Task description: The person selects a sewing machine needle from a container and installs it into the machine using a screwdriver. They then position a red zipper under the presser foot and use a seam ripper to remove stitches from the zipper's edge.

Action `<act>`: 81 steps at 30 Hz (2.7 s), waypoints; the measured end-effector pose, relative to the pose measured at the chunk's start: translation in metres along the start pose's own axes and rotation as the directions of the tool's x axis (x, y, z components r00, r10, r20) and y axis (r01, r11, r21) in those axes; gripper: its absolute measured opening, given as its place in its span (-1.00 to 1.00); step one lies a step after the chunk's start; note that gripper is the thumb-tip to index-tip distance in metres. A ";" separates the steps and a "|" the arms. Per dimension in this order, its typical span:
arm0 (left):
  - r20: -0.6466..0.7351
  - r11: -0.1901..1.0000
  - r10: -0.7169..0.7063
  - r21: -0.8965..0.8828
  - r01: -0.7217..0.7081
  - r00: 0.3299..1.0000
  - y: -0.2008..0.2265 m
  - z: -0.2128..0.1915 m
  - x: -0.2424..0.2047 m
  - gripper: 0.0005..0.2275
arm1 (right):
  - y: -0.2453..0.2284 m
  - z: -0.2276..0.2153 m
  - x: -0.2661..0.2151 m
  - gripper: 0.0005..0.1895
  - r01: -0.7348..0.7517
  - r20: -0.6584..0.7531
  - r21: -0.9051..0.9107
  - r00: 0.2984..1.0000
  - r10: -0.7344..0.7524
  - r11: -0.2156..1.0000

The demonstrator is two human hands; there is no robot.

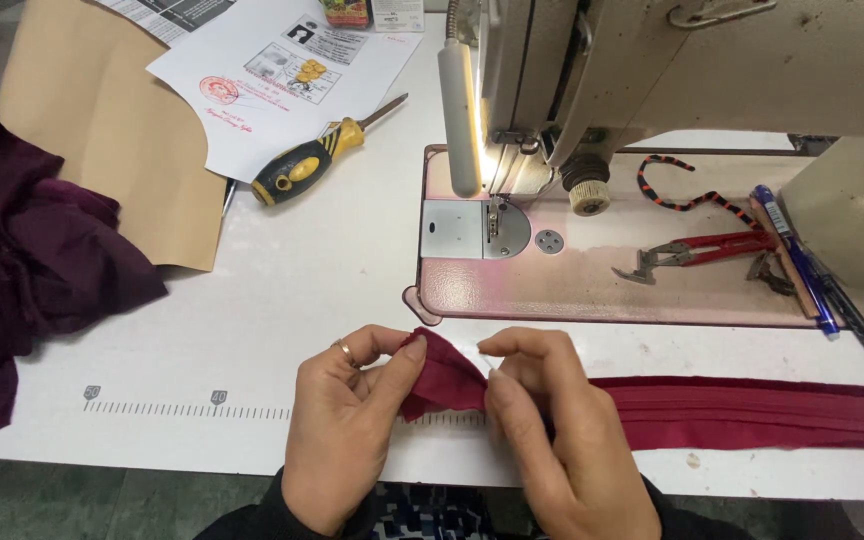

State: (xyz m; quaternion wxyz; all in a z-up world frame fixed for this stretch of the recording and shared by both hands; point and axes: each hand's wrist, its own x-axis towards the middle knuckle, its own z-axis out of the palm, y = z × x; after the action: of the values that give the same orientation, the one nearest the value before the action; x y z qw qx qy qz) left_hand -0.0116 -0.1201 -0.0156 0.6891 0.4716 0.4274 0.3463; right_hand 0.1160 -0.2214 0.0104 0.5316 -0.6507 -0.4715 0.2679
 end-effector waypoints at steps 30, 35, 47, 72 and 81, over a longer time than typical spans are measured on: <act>0.044 1.000 0.006 0.009 -0.007 0.999 -0.006 0.015 -0.010 -0.91 | 0.015 0.002 0.008 -0.88 -0.055 -0.092 0.133 0.993 0.067 0.990; 0.036 0.998 -0.019 -0.064 0.021 0.999 -0.005 0.017 -0.007 -0.94 | 0.014 -0.007 0.007 -0.91 -0.036 -0.212 0.142 0.975 0.066 0.989; 0.046 0.995 0.088 -0.061 -0.085 0.995 -0.018 0.021 0.002 -0.92 | 0.019 -0.031 0.005 -0.79 0.027 -0.065 -0.184 0.997 -0.040 0.983; 0.074 0.889 -0.034 -0.454 0.064 0.997 -0.033 0.047 0.009 -0.95 | 0.015 -0.041 -0.006 -0.69 0.052 -0.051 -0.158 0.997 -0.061 0.986; 0.020 0.885 0.027 -0.465 -0.015 0.999 -0.042 0.046 0.012 -0.94 | 0.019 -0.038 -0.004 -0.70 0.000 -0.071 -0.100 0.997 -0.007 0.995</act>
State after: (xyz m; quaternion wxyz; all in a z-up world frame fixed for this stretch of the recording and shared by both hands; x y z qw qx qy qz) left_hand 0.0384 -0.1388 -0.0501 0.7835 0.3022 0.3182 0.4400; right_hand 0.1525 -0.2413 0.0031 0.5151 -0.6848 -0.4663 0.2196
